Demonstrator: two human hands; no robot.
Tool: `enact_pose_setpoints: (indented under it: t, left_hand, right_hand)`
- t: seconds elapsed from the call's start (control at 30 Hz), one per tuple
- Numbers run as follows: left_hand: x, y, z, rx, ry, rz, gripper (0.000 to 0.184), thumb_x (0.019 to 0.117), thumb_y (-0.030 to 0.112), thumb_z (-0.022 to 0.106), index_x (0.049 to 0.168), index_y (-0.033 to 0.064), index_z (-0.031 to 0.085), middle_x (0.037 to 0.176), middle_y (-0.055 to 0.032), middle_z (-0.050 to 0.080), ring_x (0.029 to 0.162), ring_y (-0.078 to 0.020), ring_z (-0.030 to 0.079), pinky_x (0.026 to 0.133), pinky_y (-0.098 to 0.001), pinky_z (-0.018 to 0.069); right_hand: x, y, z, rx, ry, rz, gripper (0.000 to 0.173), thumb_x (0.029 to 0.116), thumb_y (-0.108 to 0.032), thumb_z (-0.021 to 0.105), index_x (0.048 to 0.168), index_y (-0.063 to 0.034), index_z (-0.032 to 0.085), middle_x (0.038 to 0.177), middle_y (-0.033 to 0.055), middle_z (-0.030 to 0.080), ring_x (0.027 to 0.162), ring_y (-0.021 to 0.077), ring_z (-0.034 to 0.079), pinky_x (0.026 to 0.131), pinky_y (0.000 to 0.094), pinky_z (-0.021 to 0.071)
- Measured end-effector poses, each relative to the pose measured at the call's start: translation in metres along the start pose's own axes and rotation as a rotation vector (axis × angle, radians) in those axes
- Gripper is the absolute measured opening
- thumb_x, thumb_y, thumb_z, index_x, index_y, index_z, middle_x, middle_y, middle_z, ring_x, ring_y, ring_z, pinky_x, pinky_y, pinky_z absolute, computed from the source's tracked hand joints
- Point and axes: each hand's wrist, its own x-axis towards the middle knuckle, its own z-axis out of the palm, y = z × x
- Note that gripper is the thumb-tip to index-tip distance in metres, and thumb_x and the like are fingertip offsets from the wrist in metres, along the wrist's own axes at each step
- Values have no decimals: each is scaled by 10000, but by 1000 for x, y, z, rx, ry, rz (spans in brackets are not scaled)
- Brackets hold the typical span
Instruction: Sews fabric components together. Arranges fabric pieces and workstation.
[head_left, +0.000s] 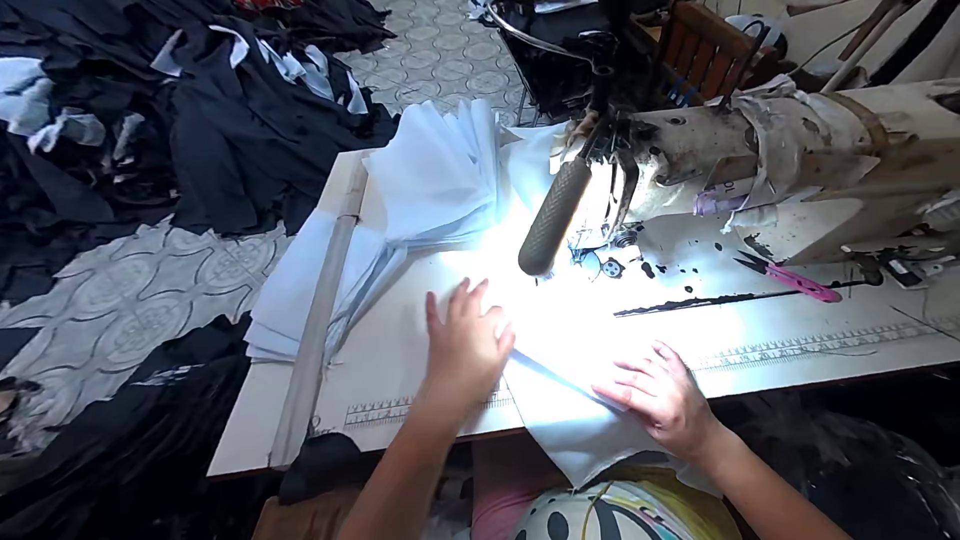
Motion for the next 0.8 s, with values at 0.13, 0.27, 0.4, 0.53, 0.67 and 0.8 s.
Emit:
enact_pose_setpoints:
  t: [0.13,0.27,0.4,0.53,0.67,0.8]
  left_hand:
    - [4,44,23,-9,91,229,499,1059,416,427,1008,85,797,1123,-135,751,1138,-385,683,1073,-750,319]
    - [29,36,9,-133,-110,236,438,1062,316,442,1042,31,774,1054,-158,748,1117,-341,677,1100,-608,382]
    - [61,-1,-11,-509,-498,121,413,1091,170,321,1073,10,702,918,-4,701,958,-60,637,1000,-299,466]
    - [62,-40,-8,-777,-641,169,265,978,134,499,888,58,736,1075,72,731,1011,48,616,978,-209,468]
    - [46,-37,-1,-640,-592,276,260,823,205,742,637,53,641,1256,-43,708,1376,-75,482,1255,-464,89]
    - [27,-10,2,-246,-250,271,244,911,242,676,889,5,729,1194,-116,727,1280,-275,608,1203,-667,144]
  right_hand:
    - [2,-4,0,-42,-31,-86,341,1006,-106,489,1083,-298,760,1069,-67,778,1189,154,668,1052,450,445]
    - [12,-11,-7,-58,-158,-145,369,977,-56,516,1142,-280,759,1114,-44,769,1241,212,649,1065,500,463]
    - [19,-12,-10,-17,-206,-177,454,994,-45,517,1298,-333,694,1173,3,742,1196,241,659,1018,480,503]
    - [22,-7,-11,82,-184,-171,460,1012,-40,490,1363,-294,645,1293,-17,713,1197,236,664,967,449,531]
    - [18,2,-11,306,-211,-61,380,996,-140,483,1328,-93,661,1220,115,734,1153,277,696,971,463,543]
    - [19,4,-12,329,-406,-59,519,1065,-492,401,1316,-145,694,1383,36,666,1325,269,594,1051,542,479]
